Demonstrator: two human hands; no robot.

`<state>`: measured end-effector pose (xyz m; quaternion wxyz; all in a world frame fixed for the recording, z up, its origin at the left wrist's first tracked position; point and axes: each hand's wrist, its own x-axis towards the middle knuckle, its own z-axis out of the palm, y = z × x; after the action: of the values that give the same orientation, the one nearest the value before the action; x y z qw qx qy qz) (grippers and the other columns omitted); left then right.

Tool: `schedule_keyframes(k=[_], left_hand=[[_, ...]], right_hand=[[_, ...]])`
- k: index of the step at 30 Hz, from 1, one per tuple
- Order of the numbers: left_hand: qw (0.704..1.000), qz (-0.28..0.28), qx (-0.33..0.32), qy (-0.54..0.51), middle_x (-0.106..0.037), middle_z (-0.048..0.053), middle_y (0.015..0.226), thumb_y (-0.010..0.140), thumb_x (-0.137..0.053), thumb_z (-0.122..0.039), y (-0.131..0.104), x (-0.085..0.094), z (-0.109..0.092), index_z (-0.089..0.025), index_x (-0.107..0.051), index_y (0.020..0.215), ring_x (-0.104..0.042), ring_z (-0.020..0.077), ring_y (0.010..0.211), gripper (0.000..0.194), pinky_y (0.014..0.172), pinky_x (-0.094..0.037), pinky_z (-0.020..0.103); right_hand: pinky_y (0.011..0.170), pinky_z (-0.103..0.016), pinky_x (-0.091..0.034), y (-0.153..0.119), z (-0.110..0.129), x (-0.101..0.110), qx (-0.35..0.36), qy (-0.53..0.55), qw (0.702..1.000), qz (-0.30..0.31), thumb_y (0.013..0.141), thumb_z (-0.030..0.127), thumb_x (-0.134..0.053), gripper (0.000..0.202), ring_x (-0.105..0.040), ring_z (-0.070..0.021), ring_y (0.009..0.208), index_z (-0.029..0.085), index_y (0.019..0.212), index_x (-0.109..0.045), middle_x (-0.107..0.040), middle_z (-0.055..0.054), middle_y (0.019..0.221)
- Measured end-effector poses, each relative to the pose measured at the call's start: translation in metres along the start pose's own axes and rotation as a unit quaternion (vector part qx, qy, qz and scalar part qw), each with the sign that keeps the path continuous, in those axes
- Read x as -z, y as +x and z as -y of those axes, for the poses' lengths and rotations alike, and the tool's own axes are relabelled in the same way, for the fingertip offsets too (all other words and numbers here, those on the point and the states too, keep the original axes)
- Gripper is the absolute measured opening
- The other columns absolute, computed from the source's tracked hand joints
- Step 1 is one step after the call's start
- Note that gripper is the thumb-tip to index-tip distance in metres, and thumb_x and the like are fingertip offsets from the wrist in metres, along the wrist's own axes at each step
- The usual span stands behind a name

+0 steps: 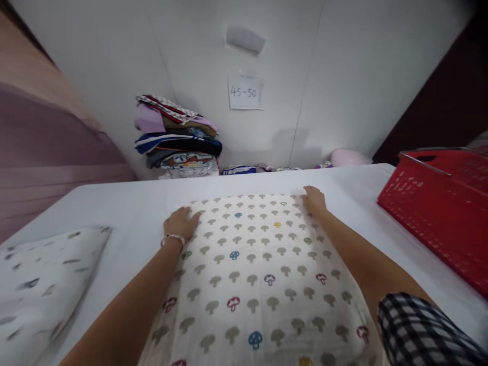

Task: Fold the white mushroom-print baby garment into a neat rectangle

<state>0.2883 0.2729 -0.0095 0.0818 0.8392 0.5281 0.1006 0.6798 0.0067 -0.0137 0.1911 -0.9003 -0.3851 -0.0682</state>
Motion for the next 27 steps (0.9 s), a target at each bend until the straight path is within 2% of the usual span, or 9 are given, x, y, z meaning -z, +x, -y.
schedule_keyframes(k=[3, 5, 7, 13, 18, 20, 23, 25, 27], left_hand=[[0.996, 0.012, 0.07, -0.062, -0.05, 0.009, 0.134, 0.086, -0.032, -0.053, 0.008, 0.008, 0.001, -0.019, -0.049, 0.129, -0.044, 0.0274, 0.124, 0.057, 0.103, -0.032, 0.042], [0.989, 0.028, 0.111, -0.093, -0.056, 0.01, 0.128, 0.088, -0.028, -0.05, 0.02, 0.014, 0.003, -0.02, -0.048, 0.129, -0.05, 0.0269, 0.118, 0.055, 0.096, -0.038, 0.04], [0.987, 0.043, 0.12, -0.098, -0.058, 0.012, 0.124, 0.089, -0.029, -0.048, 0.033, 0.017, 0.004, -0.018, -0.05, 0.127, -0.052, 0.0272, 0.115, 0.053, 0.092, -0.041, 0.038], [0.988, 0.065, 0.12, -0.07, -0.061, 0.017, 0.115, 0.079, -0.051, -0.045, 0.061, 0.01, -0.006, -0.012, -0.06, 0.108, -0.055, 0.0311, 0.108, 0.044, 0.087, -0.042, 0.038], [0.986, -0.03, 0.129, -0.106, -0.059, 0.015, 0.116, 0.082, -0.046, -0.041, 0.061, 0.006, -0.006, -0.014, -0.056, 0.107, -0.056, 0.0268, 0.104, 0.038, 0.084, -0.043, 0.035], [0.981, -0.025, 0.153, -0.115, -0.061, 0.015, 0.112, 0.083, -0.047, -0.041, 0.059, 0.007, 0.0, -0.014, -0.054, 0.108, -0.057, 0.0269, 0.101, 0.038, 0.083, -0.043, 0.035], [0.983, -0.004, 0.14, -0.12, -0.063, 0.014, 0.108, 0.084, -0.048, -0.036, 0.059, 0.01, 0.007, -0.011, -0.047, 0.117, -0.058, 0.0246, 0.1, 0.041, 0.083, -0.042, 0.034], [0.985, -0.013, 0.126, -0.115, -0.061, 0.014, 0.112, 0.083, -0.051, -0.032, 0.058, 0.013, 0.007, -0.009, -0.041, 0.125, -0.057, 0.0247, 0.104, 0.048, 0.086, -0.041, 0.034], [0.989, -0.045, 0.103, -0.093, -0.055, 0.015, 0.124, 0.083, -0.053, -0.033, 0.055, 0.014, -0.002, -0.012, -0.038, 0.131, -0.049, 0.0273, 0.115, 0.055, 0.093, -0.039, 0.039]], right_hand=[[0.102, -0.041, -0.027, 0.001, 0.011, -0.005, 0.083, -0.06, 0.994, 0.043, 0.09, 0.024, -0.037, 0.037, -0.043, -0.0234, 0.121, 0.02, 0.124, -0.051, -0.053, -0.01, 0.129], [0.098, -0.044, -0.029, 0.005, 0.012, -0.009, 0.066, -0.084, 0.991, 0.079, 0.092, 0.028, -0.036, 0.035, -0.049, -0.0244, 0.114, 0.02, 0.12, -0.055, -0.058, -0.012, 0.121], [0.092, -0.043, -0.034, 0.012, 0.009, -0.012, 0.051, -0.098, 0.989, 0.101, 0.091, 0.033, -0.038, 0.035, -0.053, -0.026, 0.107, 0.019, 0.116, -0.058, -0.06, -0.014, 0.115], [0.079, -0.036, -0.039, 0.036, 0.002, -0.006, 0.022, -0.13, 0.977, 0.17, 0.086, 0.042, -0.045, 0.037, -0.056, -0.026, 0.098, 0.018, 0.107, -0.064, -0.061, -0.012, 0.109], [0.083, -0.036, -0.036, 0.039, 0.018, -0.008, 0.049, -0.125, 0.986, 0.095, 0.088, 0.037, -0.043, 0.031, -0.054, -0.0241, 0.098, 0.018, 0.098, -0.065, -0.061, -0.011, 0.105], [0.084, -0.037, -0.035, 0.036, 0.025, -0.012, 0.039, -0.12, 0.989, 0.082, 0.089, 0.036, -0.043, 0.031, -0.054, -0.0245, 0.099, 0.017, 0.098, -0.065, -0.061, -0.012, 0.105], [0.09, -0.043, -0.032, 0.03, 0.034, -0.016, 0.025, -0.111, 0.992, 0.06, 0.089, 0.031, -0.044, 0.029, -0.052, -0.0277, 0.103, 0.013, 0.099, -0.065, -0.06, -0.015, 0.106], [0.097, -0.048, -0.026, 0.026, 0.044, -0.017, 0.058, -0.089, 0.994, 0.033, 0.088, 0.024, -0.042, 0.03, -0.047, -0.0295, 0.112, 0.011, 0.106, -0.063, -0.058, -0.017, 0.114], [0.104, -0.045, -0.022, 0.019, 0.061, -0.02, 0.113, -0.065, 0.991, 0.023, 0.089, 0.021, -0.04, 0.034, -0.041, -0.0262, 0.121, 0.012, 0.116, -0.058, -0.053, -0.015, 0.126]])
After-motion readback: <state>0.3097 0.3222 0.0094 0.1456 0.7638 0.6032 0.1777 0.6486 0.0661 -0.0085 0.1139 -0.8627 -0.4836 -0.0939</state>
